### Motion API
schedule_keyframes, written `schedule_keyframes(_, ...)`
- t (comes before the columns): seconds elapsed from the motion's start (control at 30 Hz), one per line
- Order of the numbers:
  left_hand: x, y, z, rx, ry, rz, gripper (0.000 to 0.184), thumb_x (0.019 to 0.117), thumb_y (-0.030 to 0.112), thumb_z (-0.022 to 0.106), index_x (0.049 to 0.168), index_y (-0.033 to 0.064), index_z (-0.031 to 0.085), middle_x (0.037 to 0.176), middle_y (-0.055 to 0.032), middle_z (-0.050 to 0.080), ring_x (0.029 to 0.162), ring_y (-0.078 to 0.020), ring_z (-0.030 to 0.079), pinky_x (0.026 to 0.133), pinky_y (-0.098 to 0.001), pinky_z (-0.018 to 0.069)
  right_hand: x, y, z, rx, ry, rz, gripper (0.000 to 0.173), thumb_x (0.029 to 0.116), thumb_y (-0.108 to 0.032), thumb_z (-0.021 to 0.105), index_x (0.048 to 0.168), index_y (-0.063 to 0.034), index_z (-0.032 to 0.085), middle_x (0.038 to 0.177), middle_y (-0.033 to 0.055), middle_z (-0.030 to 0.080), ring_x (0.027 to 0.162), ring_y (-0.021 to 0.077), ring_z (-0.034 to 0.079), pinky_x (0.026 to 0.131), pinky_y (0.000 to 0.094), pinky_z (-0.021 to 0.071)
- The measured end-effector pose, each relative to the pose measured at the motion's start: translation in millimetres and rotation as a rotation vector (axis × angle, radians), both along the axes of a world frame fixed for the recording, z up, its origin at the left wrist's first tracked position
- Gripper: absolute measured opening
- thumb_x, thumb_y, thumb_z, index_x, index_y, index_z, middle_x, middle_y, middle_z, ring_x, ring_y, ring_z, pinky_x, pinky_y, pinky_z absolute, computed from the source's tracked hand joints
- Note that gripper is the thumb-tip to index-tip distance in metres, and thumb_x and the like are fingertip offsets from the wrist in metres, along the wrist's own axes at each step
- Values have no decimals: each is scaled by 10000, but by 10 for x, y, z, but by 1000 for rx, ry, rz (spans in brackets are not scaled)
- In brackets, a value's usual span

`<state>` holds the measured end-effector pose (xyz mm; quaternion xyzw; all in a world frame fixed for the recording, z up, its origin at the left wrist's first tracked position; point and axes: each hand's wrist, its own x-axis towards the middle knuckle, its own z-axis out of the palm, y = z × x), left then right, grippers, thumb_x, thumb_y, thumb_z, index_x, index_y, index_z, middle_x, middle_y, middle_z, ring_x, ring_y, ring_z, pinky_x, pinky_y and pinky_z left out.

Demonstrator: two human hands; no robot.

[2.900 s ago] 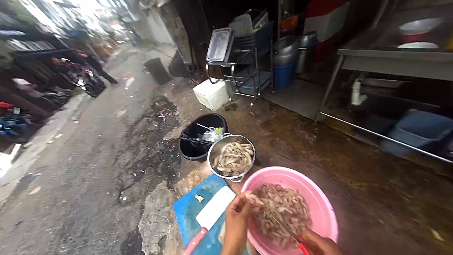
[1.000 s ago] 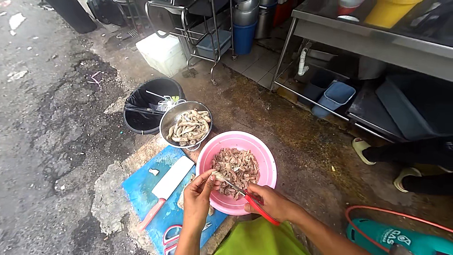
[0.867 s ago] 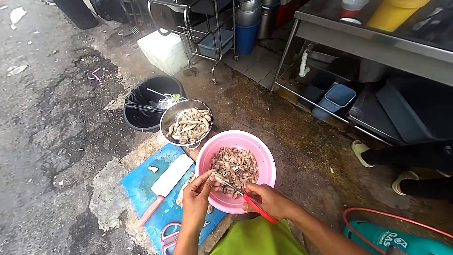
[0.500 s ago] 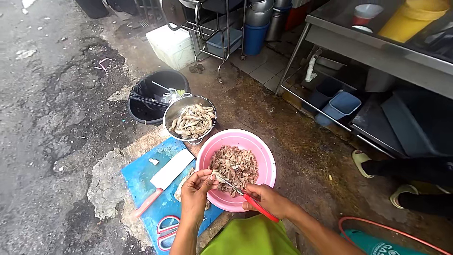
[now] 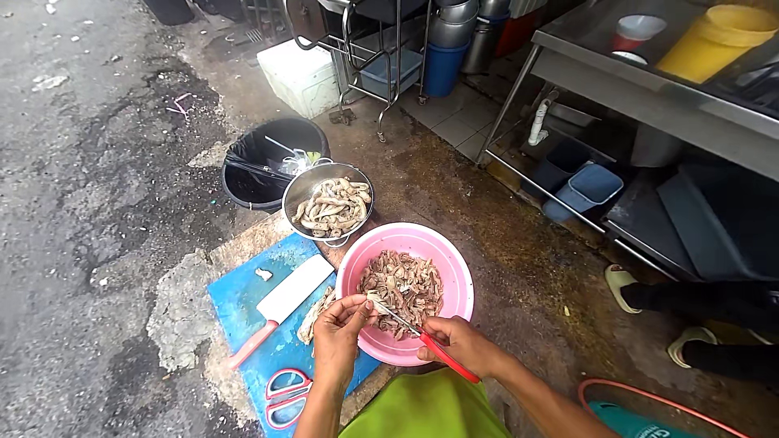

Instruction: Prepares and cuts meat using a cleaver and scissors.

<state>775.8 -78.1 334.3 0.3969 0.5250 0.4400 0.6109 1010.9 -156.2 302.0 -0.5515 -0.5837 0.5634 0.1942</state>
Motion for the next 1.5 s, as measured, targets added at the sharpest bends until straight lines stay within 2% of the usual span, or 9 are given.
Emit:
schedule_keyframes(0.3, 15, 19, -83, -83, -110, 12, 88, 930, -86, 649, 1016, -91, 669, 837, -167, 729, 729, -213, 728, 734, -339, 634, -7, -20, -64, -12, -20, -30, 523, 901, -610, 690, 872, -99, 583, 642, -31, 442, 556, 87, 436, 550, 293, 384)
schedule_keyframes(0.37, 28, 24, -89, -96, -138, 12, 84, 937, -88, 636, 1019, -85, 655, 832, -160, 727, 727, -207, 726, 731, -331, 632, -3, -23, -87, -51, 27, -31, 500, 911, -589, 691, 915, -100, 587, 674, -21, 491, 562, 87, 493, 554, 286, 448)
schedule_keyframes(0.53, 92, 17, -107, -110, -180, -2, 80, 941, -81, 628, 1017, -79, 651, 831, -159, 718, 728, -202, 715, 724, -321, 623, 3, -42, -148, -83, 130, -44, 491, 926, -591, 666, 982, -111, 576, 723, -11, 541, 587, 94, 542, 565, 293, 482)
schedule_keyframes(0.77, 118, 13, -159, -44, -82, -53, 85, 937, -61, 658, 1006, -94, 695, 835, -181, 727, 735, -224, 725, 732, -329, 628, 29, 5, -180, -93, 158, -44, 472, 929, -574, 673, 969, -115, 571, 715, -22, 534, 569, 84, 539, 552, 276, 488)
schedule_keyframes(0.93, 114, 17, -153, -107, -54, -47, 70, 941, -53, 664, 981, -98, 701, 810, -170, 732, 715, -211, 728, 718, -317, 629, 76, 65, -157, -152, 174, -25, 487, 912, -604, 682, 926, -131, 568, 658, -40, 512, 512, 73, 523, 514, 264, 488)
schedule_keyframes(1.03, 94, 10, -173, -185, -64, -44, 74, 951, -47, 658, 976, -105, 696, 807, -165, 728, 702, -202, 719, 708, -311, 624, 139, 99, -113, -178, 107, 10, 478, 915, -595, 684, 916, -130, 577, 651, -39, 503, 504, 69, 509, 506, 258, 473)
schedule_keyframes(1.23, 142, -20, -252, -287, -91, 14, 70, 978, -40, 621, 987, -96, 662, 829, -156, 713, 713, -197, 711, 697, -305, 620, 128, 97, -105, -120, -82, 57, 519, 922, -582, 680, 911, -71, 593, 687, 10, 470, 595, 134, 459, 596, 351, 412)
schedule_keyframes(1.33, 208, -41, -283, -263, -104, 41, 59, 952, -73, 636, 1005, -97, 646, 836, -162, 708, 723, -203, 708, 705, -317, 622, 45, 41, -151, -135, -92, 44, 540, 942, -598, 644, 968, -62, 584, 714, 42, 503, 606, 169, 514, 605, 381, 467)
schedule_keyframes(1.5, 251, -21, -260, -275, -115, 69, 71, 962, -79, 610, 1029, -93, 632, 830, -156, 702, 707, -195, 696, 676, -304, 609, 45, -41, -190, -140, -42, 23, 534, 939, -590, 647, 1041, -69, 591, 772, 47, 536, 673, 175, 537, 653, 390, 467)
